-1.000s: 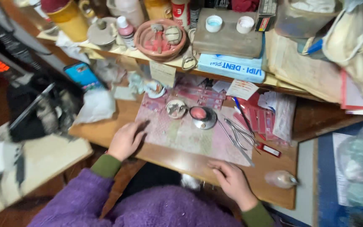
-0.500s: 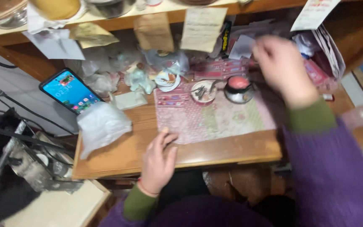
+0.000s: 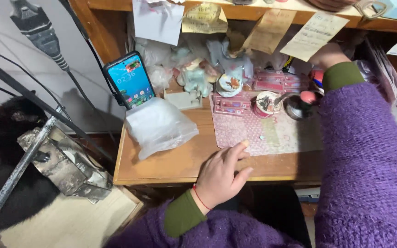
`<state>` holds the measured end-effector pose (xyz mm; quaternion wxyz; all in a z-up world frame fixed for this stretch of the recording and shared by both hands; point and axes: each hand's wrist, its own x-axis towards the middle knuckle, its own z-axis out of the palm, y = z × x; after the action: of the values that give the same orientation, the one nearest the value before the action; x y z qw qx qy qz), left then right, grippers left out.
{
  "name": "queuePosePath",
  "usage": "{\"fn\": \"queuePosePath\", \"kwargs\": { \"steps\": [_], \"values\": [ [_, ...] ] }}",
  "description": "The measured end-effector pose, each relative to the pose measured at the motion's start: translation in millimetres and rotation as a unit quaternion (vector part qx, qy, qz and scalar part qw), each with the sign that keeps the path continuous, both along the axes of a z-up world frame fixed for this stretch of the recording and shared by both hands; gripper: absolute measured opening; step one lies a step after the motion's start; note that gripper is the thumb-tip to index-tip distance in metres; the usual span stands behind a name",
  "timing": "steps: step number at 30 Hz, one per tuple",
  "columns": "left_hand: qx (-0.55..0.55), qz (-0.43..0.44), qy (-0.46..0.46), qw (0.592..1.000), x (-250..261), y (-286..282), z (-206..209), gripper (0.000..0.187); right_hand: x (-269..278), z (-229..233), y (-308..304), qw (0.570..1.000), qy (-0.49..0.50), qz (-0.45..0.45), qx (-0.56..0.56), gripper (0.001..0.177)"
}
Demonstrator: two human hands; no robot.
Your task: Repairing and detailing a dental mold using hand tools and a micromotor drill.
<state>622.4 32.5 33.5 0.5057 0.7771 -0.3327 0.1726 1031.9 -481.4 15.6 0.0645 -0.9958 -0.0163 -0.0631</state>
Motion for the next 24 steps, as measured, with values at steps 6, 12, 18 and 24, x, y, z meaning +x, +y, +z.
{"fn": "queuePosePath", "kwargs": {
  "steps": [6,12,18,24],
  "values": [
    [0.014,-0.018,0.014,1.0,-2.5,1.1,0.4,0.059,-81.0,30.0,44.3,0.98,-0.114,0.033,-0.158,0.039],
    [0.022,0.003,0.007,1.0,0.8,-12.5,3.9,0.052,-300.7,126.9,145.2,0.898,-0.369,0.144,0.19,0.041],
    [0.017,0.077,-0.174,0.982,-2.6,-55.7,66.6,0.058,-420.5,109.7,245.1,0.913,-0.241,0.234,0.231,0.034],
    [0.064,0.076,-0.003,0.995,14.4,-51.6,15.3,0.038,-426.8,85.2,284.5,0.907,-0.162,0.241,0.303,0.029]
  ]
}}
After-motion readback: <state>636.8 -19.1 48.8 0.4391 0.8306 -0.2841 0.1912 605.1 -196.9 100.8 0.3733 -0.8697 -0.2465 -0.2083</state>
